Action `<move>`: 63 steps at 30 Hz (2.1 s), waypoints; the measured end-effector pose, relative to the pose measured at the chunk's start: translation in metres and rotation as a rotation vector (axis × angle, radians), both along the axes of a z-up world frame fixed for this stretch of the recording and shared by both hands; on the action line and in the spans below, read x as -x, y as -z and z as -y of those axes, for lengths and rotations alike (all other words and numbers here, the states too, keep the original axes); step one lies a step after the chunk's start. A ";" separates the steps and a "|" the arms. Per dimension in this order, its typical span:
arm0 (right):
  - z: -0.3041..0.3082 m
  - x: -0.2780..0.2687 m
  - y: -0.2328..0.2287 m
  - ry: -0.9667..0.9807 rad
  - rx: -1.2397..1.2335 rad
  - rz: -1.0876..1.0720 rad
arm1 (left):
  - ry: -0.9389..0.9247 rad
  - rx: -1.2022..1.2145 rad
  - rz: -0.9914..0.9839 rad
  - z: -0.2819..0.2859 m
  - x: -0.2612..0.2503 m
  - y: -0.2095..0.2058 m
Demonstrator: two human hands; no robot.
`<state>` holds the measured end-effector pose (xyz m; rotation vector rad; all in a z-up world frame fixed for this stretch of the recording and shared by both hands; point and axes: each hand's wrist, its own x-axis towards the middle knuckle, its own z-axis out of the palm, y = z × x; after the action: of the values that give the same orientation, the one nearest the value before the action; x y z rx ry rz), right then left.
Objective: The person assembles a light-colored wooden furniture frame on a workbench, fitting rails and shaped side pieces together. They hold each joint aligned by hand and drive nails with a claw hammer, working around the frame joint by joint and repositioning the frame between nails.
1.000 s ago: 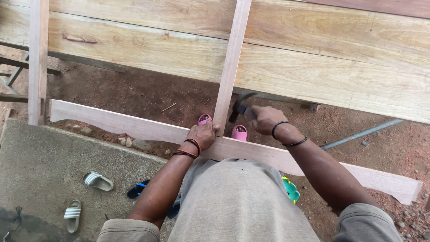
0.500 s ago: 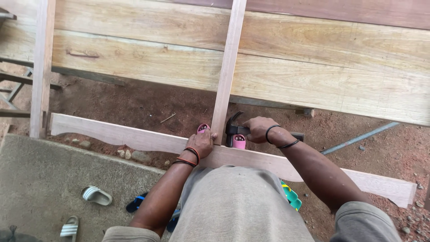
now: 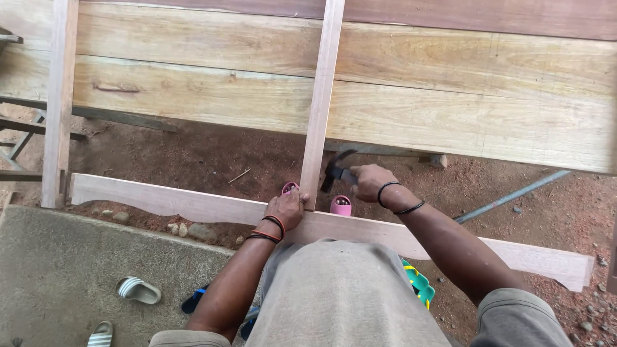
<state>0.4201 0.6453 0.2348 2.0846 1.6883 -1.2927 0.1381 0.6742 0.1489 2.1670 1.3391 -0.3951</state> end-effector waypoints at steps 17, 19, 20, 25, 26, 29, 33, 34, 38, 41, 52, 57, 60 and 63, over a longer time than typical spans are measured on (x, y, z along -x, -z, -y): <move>-0.002 0.002 -0.002 -0.108 0.200 0.040 | 0.019 -0.071 0.036 0.002 0.005 0.010; 0.004 0.008 -0.010 -0.028 0.123 0.032 | 0.021 -0.064 0.044 0.005 0.006 0.007; 0.005 0.009 -0.017 0.053 0.035 0.030 | 0.024 -0.068 0.058 0.003 0.004 0.005; 0.002 0.006 -0.009 -0.220 0.061 -0.012 | -0.020 -0.038 0.056 0.002 0.001 -0.010; 0.001 0.002 -0.007 -0.204 0.068 0.003 | -0.026 -0.031 0.052 0.003 0.000 -0.011; 0.003 0.002 -0.003 -0.031 0.002 0.040 | -0.010 -0.024 0.062 0.005 0.005 -0.005; 0.010 0.008 0.000 -0.151 0.070 -0.044 | -0.018 -0.039 0.098 0.006 0.007 0.001; 0.007 0.007 -0.010 -0.192 0.068 -0.031 | -0.022 -0.046 0.113 0.003 0.007 0.003; 0.007 0.005 -0.011 -0.173 0.163 0.053 | -0.039 -0.034 0.105 0.011 0.007 -0.006; 0.014 0.002 0.013 -0.047 -0.017 0.012 | -0.032 -0.027 0.082 0.009 0.004 -0.010; 0.020 0.003 0.018 -0.149 -0.015 -0.031 | -0.045 0.004 0.035 0.015 0.006 -0.008; 0.013 0.005 -0.002 -0.266 0.038 -0.044 | -0.049 -0.015 0.032 0.011 0.005 -0.008; 0.020 0.008 0.011 -0.167 0.029 -0.010 | -0.046 -0.022 0.010 0.020 0.007 -0.009; 0.017 0.003 0.021 -0.180 0.006 -0.109 | -0.039 -0.054 0.046 0.016 0.006 -0.005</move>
<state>0.4174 0.6279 0.2134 1.8392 1.8656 -1.3739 0.1319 0.6583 0.1539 2.1768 1.3786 -0.2956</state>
